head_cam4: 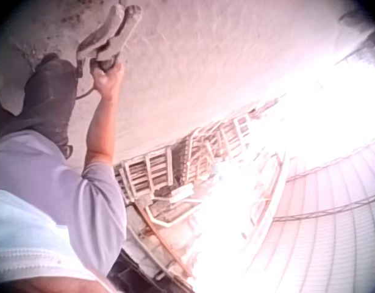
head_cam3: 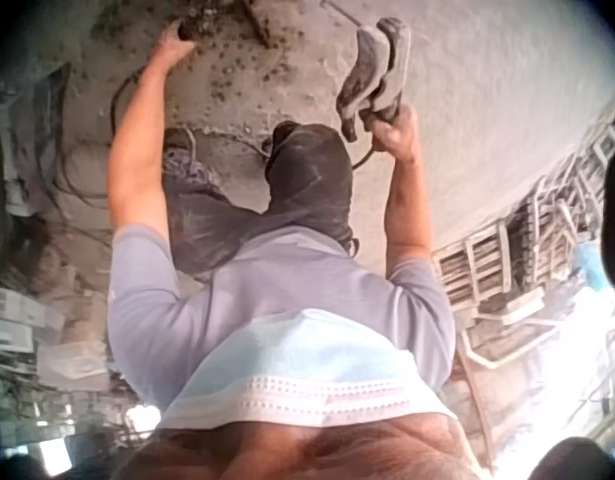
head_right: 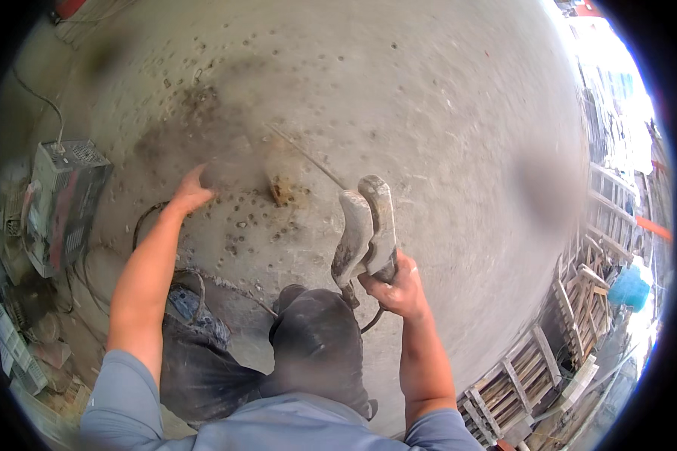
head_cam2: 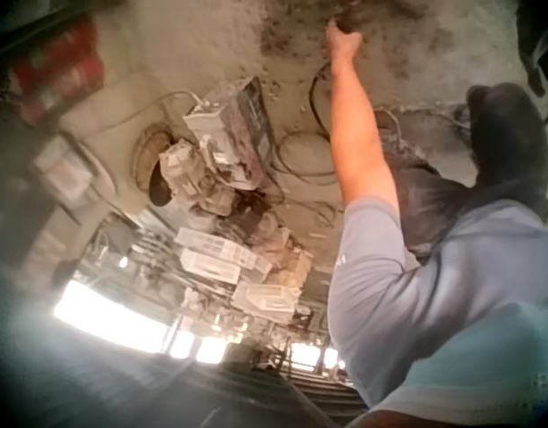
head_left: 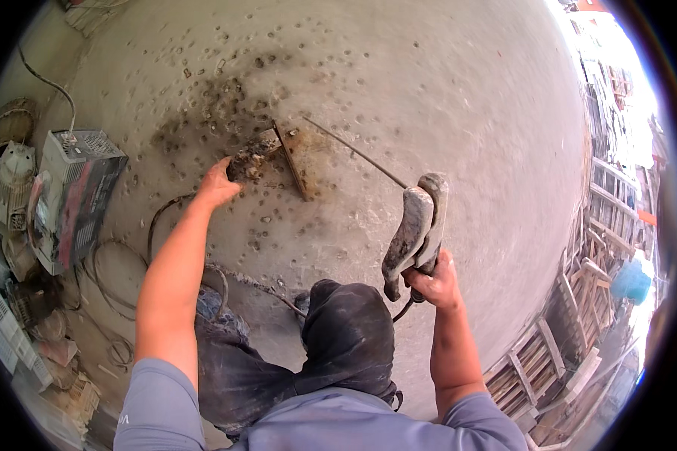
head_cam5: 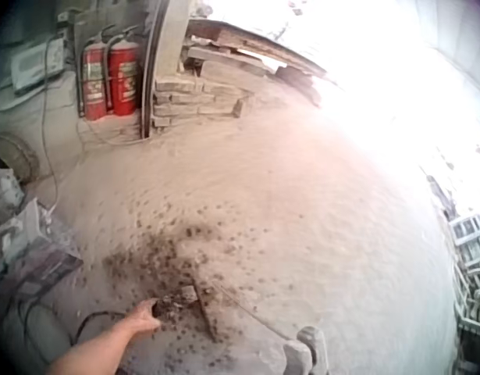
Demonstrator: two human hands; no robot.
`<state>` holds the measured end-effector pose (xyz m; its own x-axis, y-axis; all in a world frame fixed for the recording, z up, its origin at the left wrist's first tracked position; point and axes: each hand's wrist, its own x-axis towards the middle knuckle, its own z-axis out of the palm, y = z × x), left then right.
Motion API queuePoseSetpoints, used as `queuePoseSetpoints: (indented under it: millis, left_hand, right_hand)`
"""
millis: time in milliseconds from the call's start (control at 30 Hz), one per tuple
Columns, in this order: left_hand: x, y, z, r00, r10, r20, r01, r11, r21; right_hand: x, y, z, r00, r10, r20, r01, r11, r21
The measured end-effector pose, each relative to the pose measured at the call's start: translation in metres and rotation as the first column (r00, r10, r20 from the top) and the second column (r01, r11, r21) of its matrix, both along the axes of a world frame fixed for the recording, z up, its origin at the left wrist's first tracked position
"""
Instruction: The person moves a plastic basket and then welds a metal piece on the floor using a welding torch. Sparks are visible during the welding process.
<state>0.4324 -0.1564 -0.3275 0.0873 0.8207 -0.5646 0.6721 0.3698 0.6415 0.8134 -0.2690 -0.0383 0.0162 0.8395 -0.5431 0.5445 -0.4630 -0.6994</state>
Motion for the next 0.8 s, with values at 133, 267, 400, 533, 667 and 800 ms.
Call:
queuePoseSetpoints:
  millis: [133, 267, 400, 533, 667, 800]
  left_hand:
    - [-0.015, -0.003, -0.018, 0.991, 0.017, 0.13, -0.018, 1.0, 0.006]
    - [-0.02, -0.011, -0.04, 0.999, 0.028, 0.042, -0.033, 0.991, 0.132]
    - [-0.003, -0.008, 0.011, 0.994, 0.055, -0.098, -0.042, 0.99, 0.133]
    - [0.005, -0.014, 0.014, 0.983, 0.053, -0.175, -0.017, 0.978, 0.206]
    - [-0.005, -0.018, -0.008, 0.982, 0.039, -0.184, 0.022, 0.948, 0.316]
    - [-0.006, -0.014, -0.008, 0.981, 0.057, -0.187, 0.007, 0.946, 0.323]
  right_hand:
    - [-0.002, 0.003, 0.003, 0.998, -0.004, -0.068, 0.003, 1.0, -0.009]
    - [0.004, -0.001, 0.002, 0.994, -0.026, -0.108, 0.021, 0.999, -0.047]
    - [0.006, -0.003, 0.003, 0.989, -0.044, -0.144, 0.028, 0.994, -0.11]
    - [0.0, -0.007, -0.003, 0.989, -0.054, -0.138, 0.044, 0.997, -0.07]
    - [-0.008, -0.008, -0.002, 0.999, 0.035, 0.009, -0.036, 0.997, 0.063]
    - [-0.008, -0.004, 0.002, 0.997, 0.04, 0.07, -0.039, 0.999, -0.019]
